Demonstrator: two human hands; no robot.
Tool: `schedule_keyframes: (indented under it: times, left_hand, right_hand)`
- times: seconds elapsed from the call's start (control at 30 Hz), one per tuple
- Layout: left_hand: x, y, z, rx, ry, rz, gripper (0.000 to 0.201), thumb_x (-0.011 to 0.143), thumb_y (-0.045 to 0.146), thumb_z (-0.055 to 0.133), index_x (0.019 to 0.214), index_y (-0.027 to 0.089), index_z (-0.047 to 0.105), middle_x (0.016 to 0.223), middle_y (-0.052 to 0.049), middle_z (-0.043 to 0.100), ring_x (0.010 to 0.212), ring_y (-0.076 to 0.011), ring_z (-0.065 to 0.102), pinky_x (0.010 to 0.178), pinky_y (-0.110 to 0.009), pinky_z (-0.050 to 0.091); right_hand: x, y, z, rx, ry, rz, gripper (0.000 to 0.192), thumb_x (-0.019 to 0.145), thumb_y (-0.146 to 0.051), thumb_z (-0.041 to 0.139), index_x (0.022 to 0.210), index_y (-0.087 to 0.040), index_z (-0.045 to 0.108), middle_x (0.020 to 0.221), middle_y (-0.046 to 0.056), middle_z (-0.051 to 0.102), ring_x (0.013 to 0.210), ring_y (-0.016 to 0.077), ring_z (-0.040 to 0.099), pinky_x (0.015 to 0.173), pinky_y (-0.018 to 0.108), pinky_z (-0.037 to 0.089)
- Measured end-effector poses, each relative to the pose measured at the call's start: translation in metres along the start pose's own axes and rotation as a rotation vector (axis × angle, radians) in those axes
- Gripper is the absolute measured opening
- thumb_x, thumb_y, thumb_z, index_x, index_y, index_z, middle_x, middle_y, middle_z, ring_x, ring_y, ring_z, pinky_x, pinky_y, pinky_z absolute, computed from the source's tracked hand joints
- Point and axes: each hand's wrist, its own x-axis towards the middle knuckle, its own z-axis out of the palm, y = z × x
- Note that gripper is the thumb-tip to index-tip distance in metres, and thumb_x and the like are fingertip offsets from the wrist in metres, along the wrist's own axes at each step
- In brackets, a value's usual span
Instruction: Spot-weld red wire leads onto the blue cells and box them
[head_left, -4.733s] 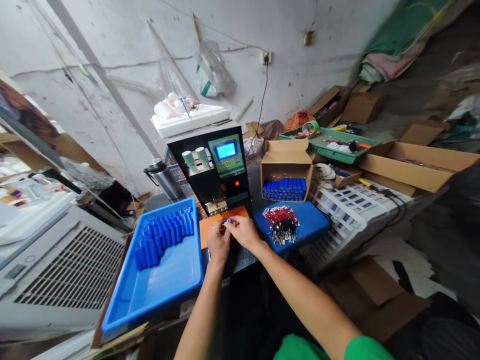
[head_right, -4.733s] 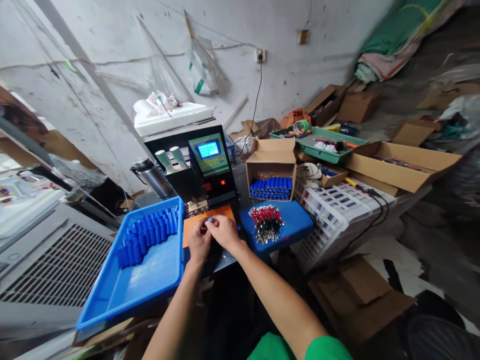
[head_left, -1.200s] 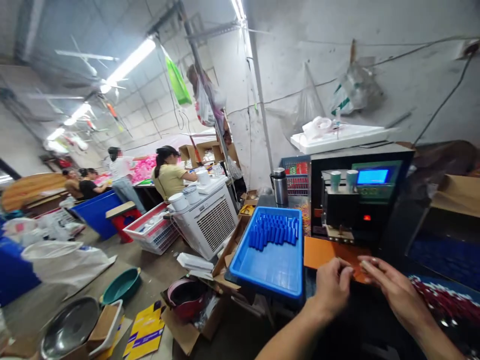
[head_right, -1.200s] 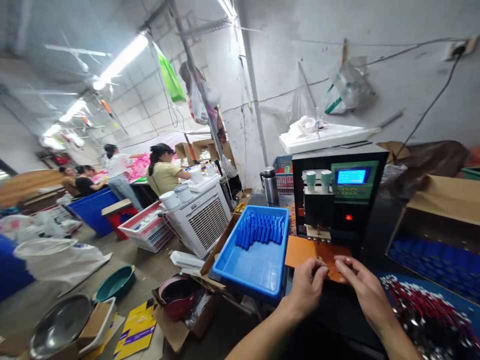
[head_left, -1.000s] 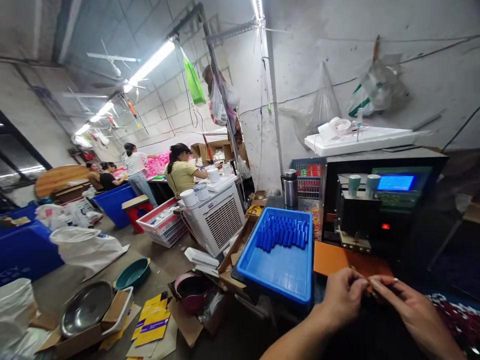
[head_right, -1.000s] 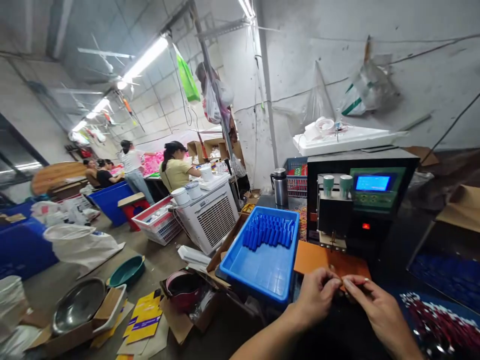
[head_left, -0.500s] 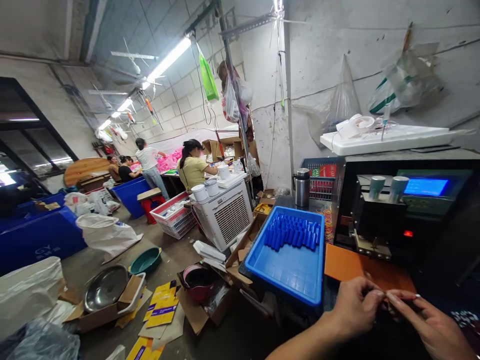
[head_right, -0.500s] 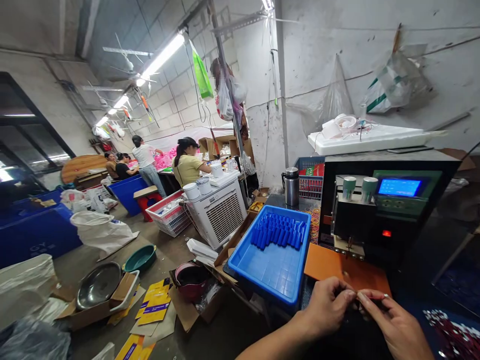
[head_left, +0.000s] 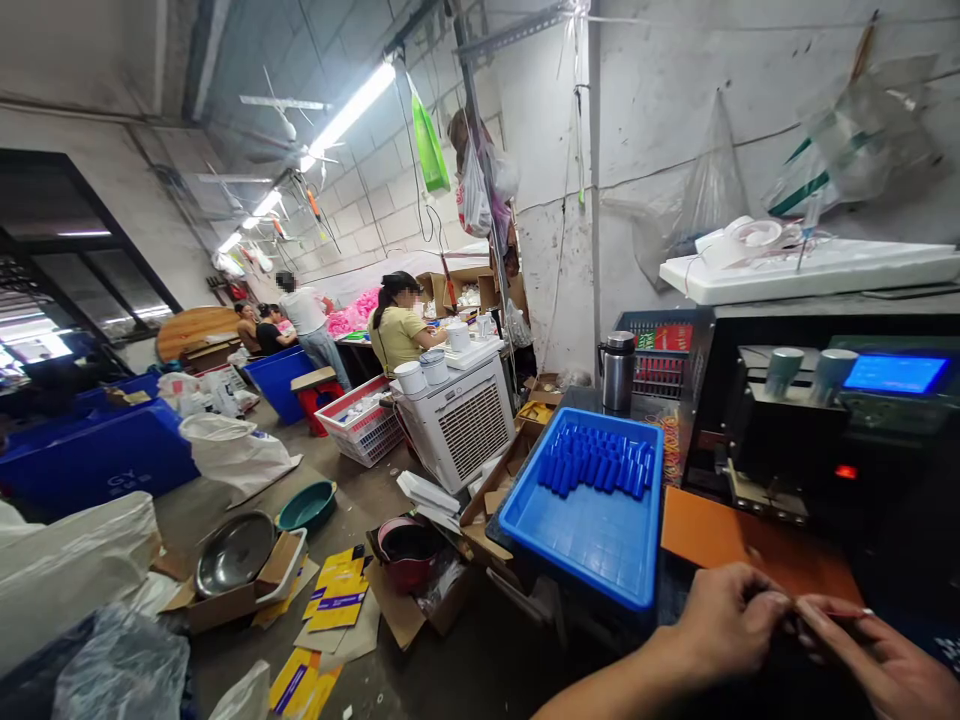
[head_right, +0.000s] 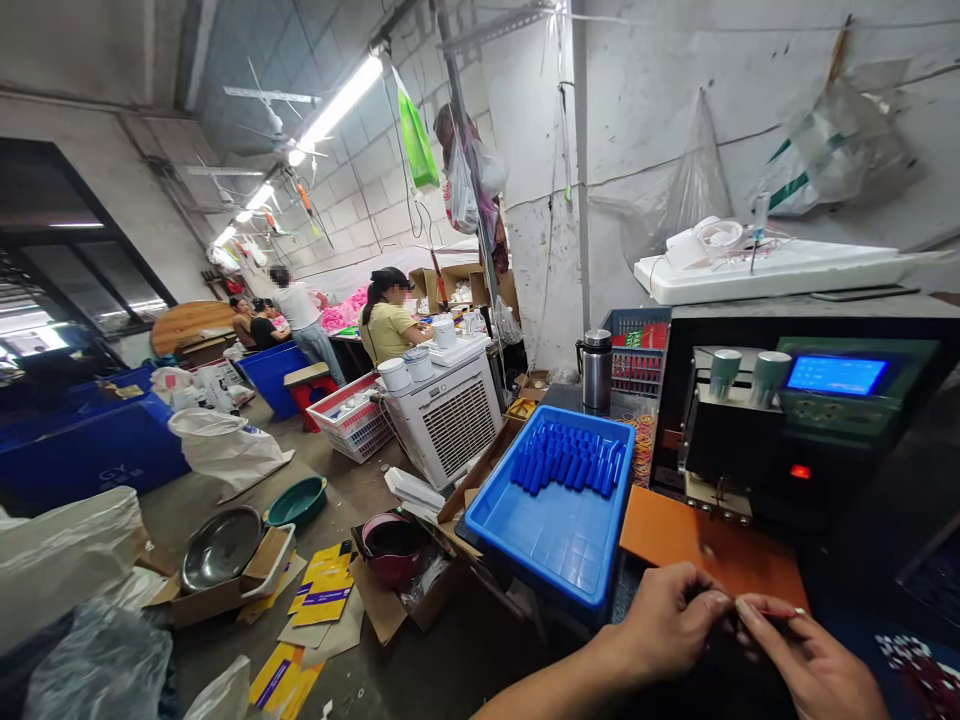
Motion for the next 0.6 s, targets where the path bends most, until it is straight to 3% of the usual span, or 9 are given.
schedule_keyframes:
  times: [0.1,0.23,0.43,0.53,0.6]
  left_hand:
    - [-0.001,0.002,-0.001,0.013,-0.002,-0.019,0.029,0.088,0.031,0.055,0.101,0.013,0.073,0.094,-0.008,0.072,0.083,-0.0155,0.063,0.078,-0.025,0.050]
    - [0.002,0.004,-0.003,0.019,-0.002,0.005,0.026,0.088,0.030,0.056,0.096,0.013,0.072,0.090,-0.007,0.072,0.080,-0.0142,0.062,0.074,-0.024,0.048]
    - [0.011,0.002,-0.007,0.011,-0.010,0.170,0.027,0.091,0.034,0.051,0.088,0.012,0.068,0.084,-0.006,0.070,0.078,-0.0138,0.062,0.075,-0.025,0.049]
    - [0.020,-0.001,-0.010,0.008,-0.043,0.235,0.031,0.091,0.040,0.055,0.097,0.013,0.069,0.091,-0.007,0.072,0.084,-0.0158,0.065,0.079,-0.027,0.050]
    - [0.026,-0.003,-0.013,0.058,0.000,0.278,0.031,0.090,0.041,0.057,0.098,0.014,0.069,0.094,-0.008,0.072,0.087,-0.0167,0.066,0.081,-0.028,0.051]
  right_hand:
    - [-0.003,0.000,0.000,0.039,-0.020,0.122,0.045,0.047,-0.057,0.079,0.076,-0.023,0.074,0.077,0.012,0.073,0.070,0.0348,0.072,0.051,0.033,0.061]
    - [-0.007,-0.011,0.003,0.049,-0.008,0.104,0.044,0.044,-0.054,0.080,0.072,-0.021,0.073,0.076,0.012,0.072,0.067,0.0330,0.070,0.052,0.033,0.059]
    - [-0.009,-0.038,0.010,0.152,-0.083,-0.059,0.052,0.054,-0.065,0.079,0.070,-0.017,0.069,0.070,0.008,0.067,0.061,0.0208,0.062,0.060,0.030,0.054]
    - [0.000,-0.035,0.009,0.207,-0.062,-0.101,0.057,0.059,-0.071,0.079,0.070,-0.016,0.065,0.065,0.006,0.063,0.059,0.0185,0.058,0.058,0.029,0.050]
    - [0.007,-0.030,0.006,0.257,-0.014,-0.122,0.057,0.062,-0.070,0.078,0.072,-0.017,0.063,0.060,0.004,0.059,0.057,0.0169,0.056,0.057,0.028,0.048]
